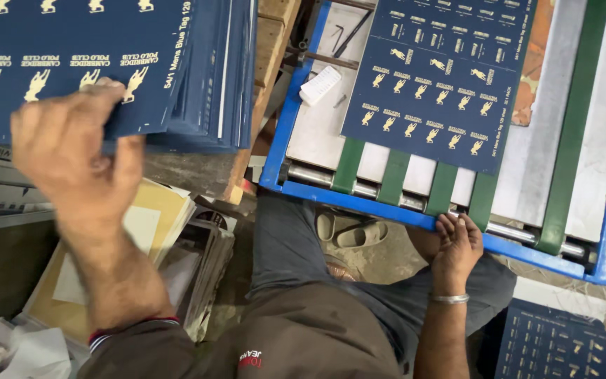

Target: The person repeatedly picks up blue sheets printed with white logos and feeds them into a blue industrial machine. The person uses both hands to align the sheets and push them through the rollers, then retrieves them from the output side to repeat the process.

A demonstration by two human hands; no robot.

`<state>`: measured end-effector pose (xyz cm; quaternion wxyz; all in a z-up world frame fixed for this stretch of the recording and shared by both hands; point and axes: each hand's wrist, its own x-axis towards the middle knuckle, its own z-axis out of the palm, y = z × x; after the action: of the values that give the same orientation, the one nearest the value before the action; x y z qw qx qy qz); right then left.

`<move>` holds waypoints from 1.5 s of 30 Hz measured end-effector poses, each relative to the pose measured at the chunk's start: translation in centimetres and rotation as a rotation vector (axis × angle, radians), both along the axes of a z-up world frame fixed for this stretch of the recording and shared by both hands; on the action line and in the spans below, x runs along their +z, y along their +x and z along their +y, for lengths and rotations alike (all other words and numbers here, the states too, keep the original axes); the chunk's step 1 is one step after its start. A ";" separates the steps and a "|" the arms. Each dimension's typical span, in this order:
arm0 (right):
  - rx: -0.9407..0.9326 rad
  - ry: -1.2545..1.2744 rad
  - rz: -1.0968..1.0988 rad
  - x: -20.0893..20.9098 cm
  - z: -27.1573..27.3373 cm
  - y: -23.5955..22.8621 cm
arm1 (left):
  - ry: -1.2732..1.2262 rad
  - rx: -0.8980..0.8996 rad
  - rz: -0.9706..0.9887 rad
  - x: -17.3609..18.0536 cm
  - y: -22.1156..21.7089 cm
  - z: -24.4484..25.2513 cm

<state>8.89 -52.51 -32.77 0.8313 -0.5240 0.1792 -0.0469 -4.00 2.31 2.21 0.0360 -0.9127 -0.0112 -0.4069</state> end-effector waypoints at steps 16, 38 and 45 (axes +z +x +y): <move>0.910 0.533 -0.303 29.1 20.2 -2.8 | 0.140 -0.305 0.283 4.7 2.8 -18.2; -0.158 -0.056 -0.212 7.8 1.8 5.2 | 0.009 0.083 0.273 6.7 0.6 -5.5; -0.143 -0.113 -0.128 6.4 1.2 3.1 | 0.023 0.068 0.141 4.1 -0.2 -4.6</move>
<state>11.96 -51.26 -26.37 0.8047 -0.5518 0.1599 -0.1494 -4.24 -2.31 6.32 0.0608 -0.9377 -0.0352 -0.3404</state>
